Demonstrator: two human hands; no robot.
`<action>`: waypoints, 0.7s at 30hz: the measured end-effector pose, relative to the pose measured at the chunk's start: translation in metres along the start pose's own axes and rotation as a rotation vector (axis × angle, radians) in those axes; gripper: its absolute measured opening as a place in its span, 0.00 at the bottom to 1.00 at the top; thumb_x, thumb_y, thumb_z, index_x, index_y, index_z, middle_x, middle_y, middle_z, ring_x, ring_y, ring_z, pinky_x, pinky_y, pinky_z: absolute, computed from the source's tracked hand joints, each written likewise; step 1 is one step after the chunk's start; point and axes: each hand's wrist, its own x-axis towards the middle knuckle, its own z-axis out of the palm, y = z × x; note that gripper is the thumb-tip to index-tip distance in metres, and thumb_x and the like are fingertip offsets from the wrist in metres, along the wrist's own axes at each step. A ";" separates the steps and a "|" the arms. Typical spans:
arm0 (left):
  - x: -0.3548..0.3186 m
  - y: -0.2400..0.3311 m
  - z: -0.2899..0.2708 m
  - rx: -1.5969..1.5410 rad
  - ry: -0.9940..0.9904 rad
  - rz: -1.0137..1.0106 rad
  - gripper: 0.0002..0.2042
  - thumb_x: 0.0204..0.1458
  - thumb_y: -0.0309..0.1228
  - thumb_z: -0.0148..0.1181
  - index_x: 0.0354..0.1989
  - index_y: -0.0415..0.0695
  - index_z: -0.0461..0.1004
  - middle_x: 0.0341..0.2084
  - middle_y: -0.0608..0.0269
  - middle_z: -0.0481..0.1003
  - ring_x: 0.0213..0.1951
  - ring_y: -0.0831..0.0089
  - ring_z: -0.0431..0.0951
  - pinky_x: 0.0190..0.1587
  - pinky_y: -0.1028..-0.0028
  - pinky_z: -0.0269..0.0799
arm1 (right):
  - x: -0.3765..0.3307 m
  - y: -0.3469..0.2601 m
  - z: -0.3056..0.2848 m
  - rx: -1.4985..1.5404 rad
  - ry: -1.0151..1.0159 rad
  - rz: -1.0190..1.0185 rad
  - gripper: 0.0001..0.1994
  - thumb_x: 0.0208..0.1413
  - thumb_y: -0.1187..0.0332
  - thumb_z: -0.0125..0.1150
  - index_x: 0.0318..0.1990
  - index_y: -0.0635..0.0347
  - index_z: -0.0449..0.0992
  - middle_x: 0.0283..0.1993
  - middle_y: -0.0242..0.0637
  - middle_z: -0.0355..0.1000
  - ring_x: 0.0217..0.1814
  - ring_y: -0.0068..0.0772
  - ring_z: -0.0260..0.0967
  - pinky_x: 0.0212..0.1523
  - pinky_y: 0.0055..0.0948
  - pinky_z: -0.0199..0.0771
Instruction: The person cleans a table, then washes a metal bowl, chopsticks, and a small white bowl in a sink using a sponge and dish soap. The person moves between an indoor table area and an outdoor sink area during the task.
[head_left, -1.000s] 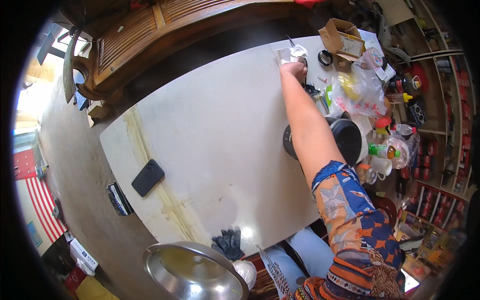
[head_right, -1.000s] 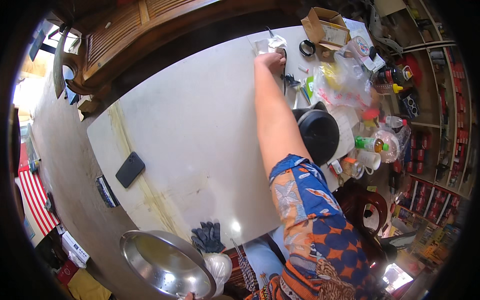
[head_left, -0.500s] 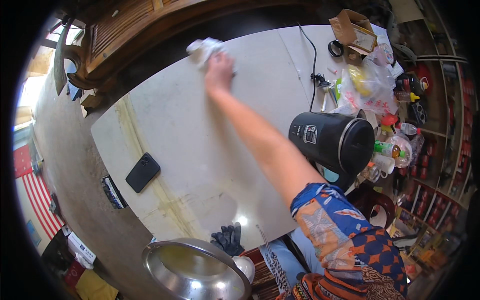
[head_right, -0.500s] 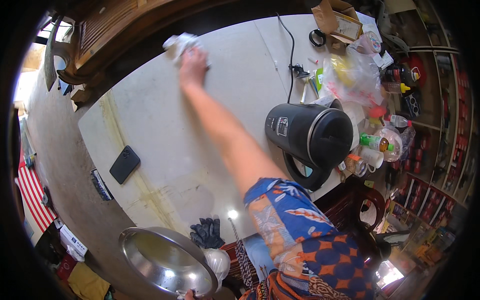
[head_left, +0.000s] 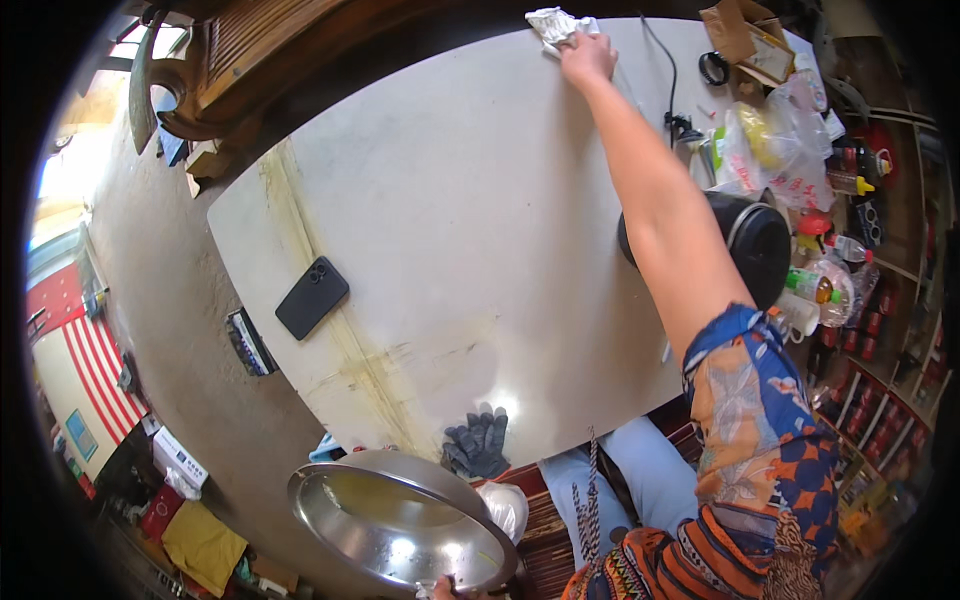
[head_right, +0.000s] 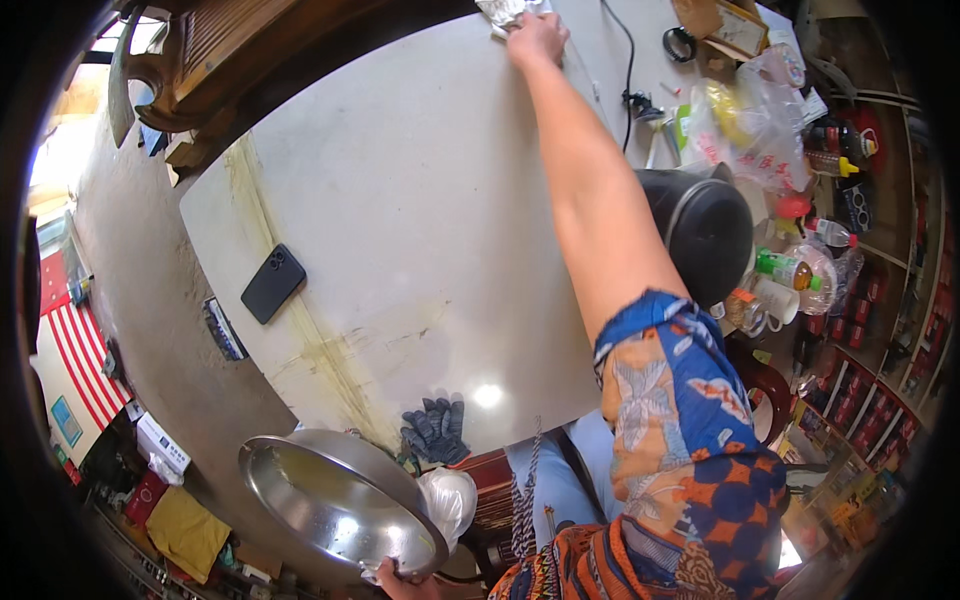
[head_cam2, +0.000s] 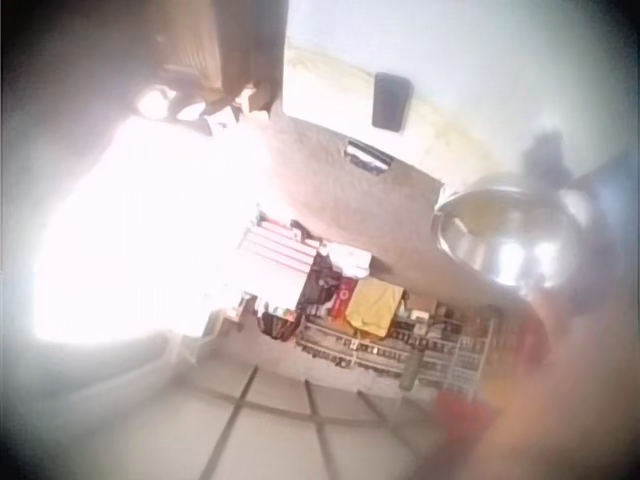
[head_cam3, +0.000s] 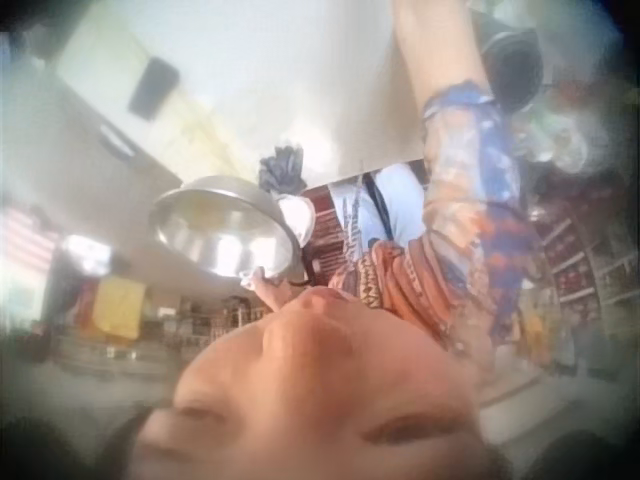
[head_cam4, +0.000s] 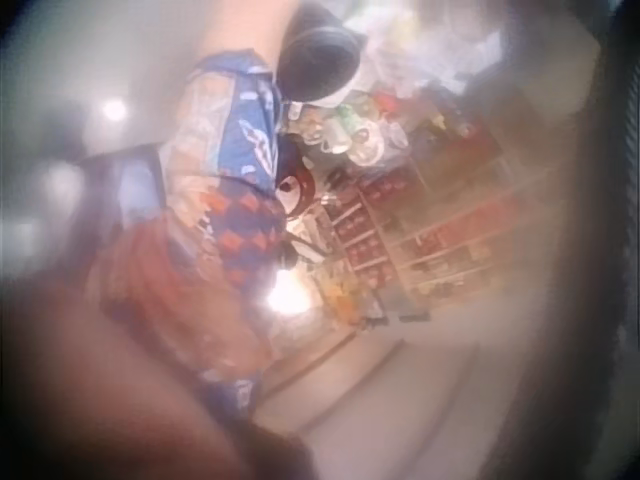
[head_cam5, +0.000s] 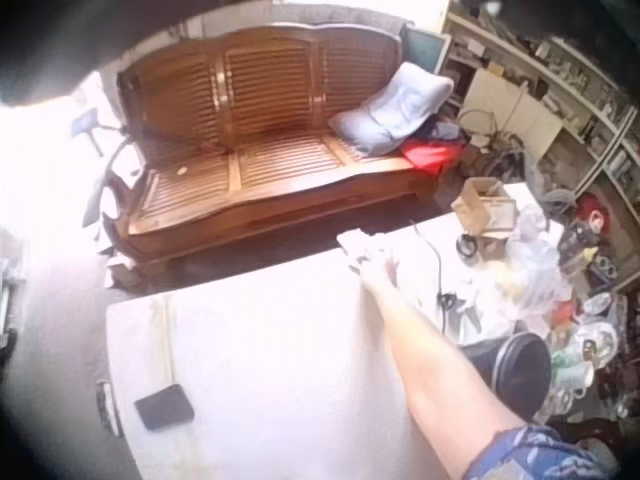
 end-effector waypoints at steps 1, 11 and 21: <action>0.004 -0.003 0.002 0.124 -0.019 0.085 0.18 0.46 0.24 0.55 0.48 0.37 0.62 0.40 0.55 0.66 0.41 0.69 0.68 0.41 0.71 0.68 | -0.009 0.010 0.014 0.092 0.061 -0.035 0.12 0.50 0.69 0.52 0.42 0.51 0.75 0.45 0.43 0.67 0.49 0.48 0.61 0.50 0.41 0.65; -0.013 0.073 0.043 -0.521 0.224 -0.325 0.16 0.46 0.36 0.52 0.42 0.43 0.67 0.35 0.64 0.70 0.36 0.73 0.71 0.30 0.77 0.65 | -0.359 -0.031 -0.060 0.432 -0.567 -0.531 0.22 0.41 0.78 0.53 0.47 0.48 0.75 0.44 0.37 0.65 0.45 0.41 0.60 0.45 0.36 0.64; -0.001 -0.004 -0.011 0.002 -0.025 0.140 0.19 0.45 0.26 0.56 0.47 0.38 0.63 0.40 0.54 0.67 0.42 0.67 0.68 0.44 0.69 0.66 | -0.071 -0.006 -0.039 -0.163 0.136 0.138 0.12 0.47 0.70 0.52 0.40 0.49 0.76 0.47 0.35 0.66 0.52 0.45 0.55 0.51 0.41 0.59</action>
